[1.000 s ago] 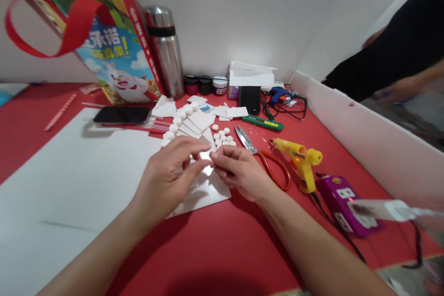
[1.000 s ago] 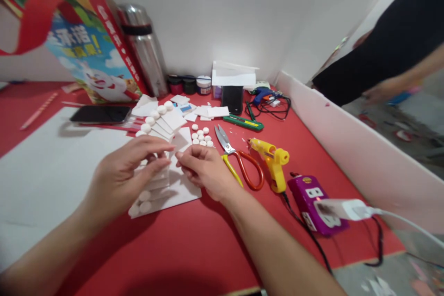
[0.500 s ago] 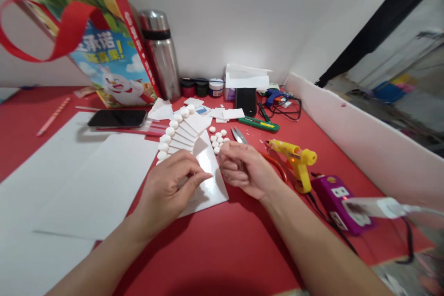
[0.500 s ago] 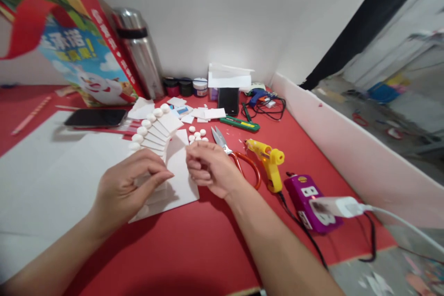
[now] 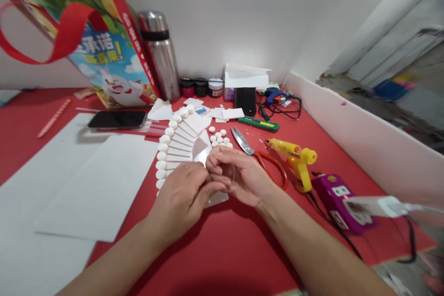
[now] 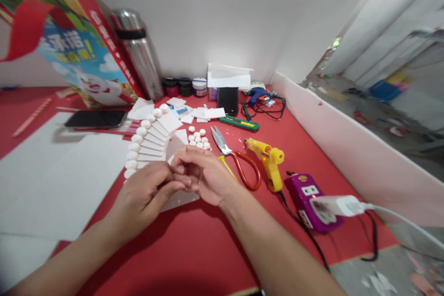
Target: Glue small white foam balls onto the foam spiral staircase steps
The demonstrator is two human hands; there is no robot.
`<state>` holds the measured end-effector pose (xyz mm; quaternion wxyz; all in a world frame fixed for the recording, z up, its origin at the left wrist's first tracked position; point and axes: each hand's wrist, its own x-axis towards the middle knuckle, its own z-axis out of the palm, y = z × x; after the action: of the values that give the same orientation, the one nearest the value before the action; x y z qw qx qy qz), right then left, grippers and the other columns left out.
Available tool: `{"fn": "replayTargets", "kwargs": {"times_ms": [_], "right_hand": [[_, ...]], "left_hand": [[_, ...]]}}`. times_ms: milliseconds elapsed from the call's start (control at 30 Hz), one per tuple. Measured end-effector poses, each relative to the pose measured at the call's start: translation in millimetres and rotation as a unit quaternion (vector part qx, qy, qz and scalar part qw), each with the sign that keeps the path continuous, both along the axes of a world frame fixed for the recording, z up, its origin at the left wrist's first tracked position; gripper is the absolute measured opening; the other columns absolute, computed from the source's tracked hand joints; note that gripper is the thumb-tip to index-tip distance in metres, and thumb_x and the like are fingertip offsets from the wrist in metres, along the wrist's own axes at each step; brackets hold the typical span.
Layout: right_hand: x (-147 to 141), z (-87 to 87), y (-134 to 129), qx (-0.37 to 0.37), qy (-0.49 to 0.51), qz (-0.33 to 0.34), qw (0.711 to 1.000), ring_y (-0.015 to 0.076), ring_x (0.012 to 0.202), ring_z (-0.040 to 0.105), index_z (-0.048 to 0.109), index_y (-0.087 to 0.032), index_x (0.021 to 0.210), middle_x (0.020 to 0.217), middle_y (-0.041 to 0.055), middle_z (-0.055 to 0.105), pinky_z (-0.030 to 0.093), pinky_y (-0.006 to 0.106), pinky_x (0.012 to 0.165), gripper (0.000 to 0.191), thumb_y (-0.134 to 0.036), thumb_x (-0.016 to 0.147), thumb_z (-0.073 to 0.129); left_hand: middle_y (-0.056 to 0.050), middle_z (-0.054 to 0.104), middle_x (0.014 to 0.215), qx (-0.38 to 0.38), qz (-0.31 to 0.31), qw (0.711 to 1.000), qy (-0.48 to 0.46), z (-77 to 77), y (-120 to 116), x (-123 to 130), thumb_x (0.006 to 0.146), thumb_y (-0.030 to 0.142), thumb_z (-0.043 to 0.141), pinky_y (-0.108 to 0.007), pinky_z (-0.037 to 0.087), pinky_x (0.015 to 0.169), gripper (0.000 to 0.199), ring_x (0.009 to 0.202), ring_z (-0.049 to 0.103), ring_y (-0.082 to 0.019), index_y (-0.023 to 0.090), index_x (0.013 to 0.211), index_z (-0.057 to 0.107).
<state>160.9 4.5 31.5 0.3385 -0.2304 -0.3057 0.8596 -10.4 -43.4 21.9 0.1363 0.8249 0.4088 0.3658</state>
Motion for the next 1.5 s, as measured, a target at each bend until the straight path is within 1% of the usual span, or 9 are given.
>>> {"fn": "replayTargets", "kwargs": {"times_ms": [133,267,433,533,600,700,767,1133,1500], "right_hand": [[1.6,1.1,-0.1,-0.024,0.034,0.047,0.998,0.0019,0.044,0.031,0.057,-0.014,0.075,0.068,-0.0050,0.046,0.021,0.010,0.034,0.019,-0.022,0.092,0.059],[4.9,6.4,0.4,-0.002,0.049,0.055,0.997,0.0018,0.041,0.037,0.056,-0.015,0.076,0.071,-0.0047,0.049,0.021,0.012,0.032,0.018,-0.024,0.090,0.061],[19.2,15.0,9.7,0.091,-0.045,-0.162,0.981,0.0008,0.039,0.026,0.054,-0.017,0.070,0.061,-0.0080,0.041,0.015,0.015,0.036,0.023,-0.028,0.084,0.068],[29.2,13.2,16.9,0.184,-0.207,-0.313,0.909,0.0037,0.043,0.027,0.053,-0.019,0.070,0.059,-0.0075,0.041,0.019,0.019,0.040,0.024,-0.029,0.086,0.067],[33.3,9.3,19.6,0.297,-0.361,-0.340,0.816,0.0067,0.048,0.035,0.055,-0.019,0.070,0.060,-0.0057,0.046,0.027,0.022,0.047,0.023,-0.029,0.088,0.066],[34.3,3.6,20.0,0.426,-0.525,-0.289,0.678,0.0108,0.060,0.050,0.061,-0.019,0.078,0.067,-0.0026,0.059,0.038,0.026,0.060,0.009,-0.021,0.087,0.063],[32.0,1.5,19.1,0.453,-0.573,-0.224,0.646,0.0132,0.065,0.056,0.064,-0.019,0.087,0.075,-0.0003,0.065,0.040,0.027,0.065,0.004,-0.016,0.086,0.061],[20.0,-3.8,14.3,0.471,-0.679,-0.033,0.561,0.0189,0.079,0.060,0.064,-0.019,0.100,0.101,0.0069,0.069,0.037,0.030,0.067,0.012,-0.021,0.089,0.060],[20.7,-3.7,13.7,0.472,-0.663,-0.088,0.575,0.0208,0.085,0.061,0.060,-0.019,0.100,0.110,0.0078,0.066,0.039,0.031,0.069,0.015,-0.019,0.086,0.065]], "left_hand": [[-0.004,0.065,0.082,0.040,-0.039,0.998,-0.009,1.9,-0.3,-3.0,0.101,0.017,0.051,-0.032,0.044,0.074,0.016,0.080,0.061,-0.018,0.018,0.092,0.064],[0.001,0.051,0.070,-0.024,0.000,0.999,-0.028,7.0,1.4,-6.6,0.102,0.015,0.046,-0.030,0.041,0.068,0.023,0.067,0.050,-0.015,0.019,0.080,0.053],[-0.003,0.058,0.079,0.000,-0.003,1.000,0.031,7.1,2.1,-3.7,0.101,0.010,0.044,-0.034,0.041,0.073,0.019,0.075,0.051,-0.018,0.018,0.086,0.053],[-0.008,0.064,0.090,0.009,-0.065,0.985,0.162,1.0,0.0,5.3,0.101,0.018,0.049,-0.041,0.041,0.079,0.013,0.083,0.053,-0.023,0.017,0.092,0.058],[-0.010,0.064,0.093,0.012,-0.086,0.966,0.242,-2.9,-2.1,11.7,0.100,0.033,0.055,-0.045,0.042,0.079,0.019,0.085,0.053,-0.027,0.016,0.093,0.060],[-0.011,0.063,0.094,0.012,-0.076,0.952,0.297,-4.8,-4.2,16.2,0.099,0.036,0.056,-0.046,0.043,0.078,0.021,0.086,0.053,-0.029,0.016,0.093,0.061],[-0.011,0.061,0.093,-0.002,-0.058,0.948,0.314,-3.6,-4.3,14.8,0.099,0.027,0.052,-0.045,0.044,0.075,0.015,0.084,0.053,-0.029,0.016,0.092,0.060],[-0.012,0.059,0.094,-0.057,-0.060,0.945,0.317,3.7,-3.7,2.0,0.100,0.021,0.044,-0.046,0.045,0.074,0.018,0.082,0.053,-0.028,0.017,0.090,0.059],[-0.008,0.063,0.089,0.033,-0.037,0.988,0.146,-3.4,-1.1,-10.0,0.101,0.017,0.049,-0.036,0.043,0.070,0.017,0.079,0.056,-0.021,0.015,0.090,0.062]]}}
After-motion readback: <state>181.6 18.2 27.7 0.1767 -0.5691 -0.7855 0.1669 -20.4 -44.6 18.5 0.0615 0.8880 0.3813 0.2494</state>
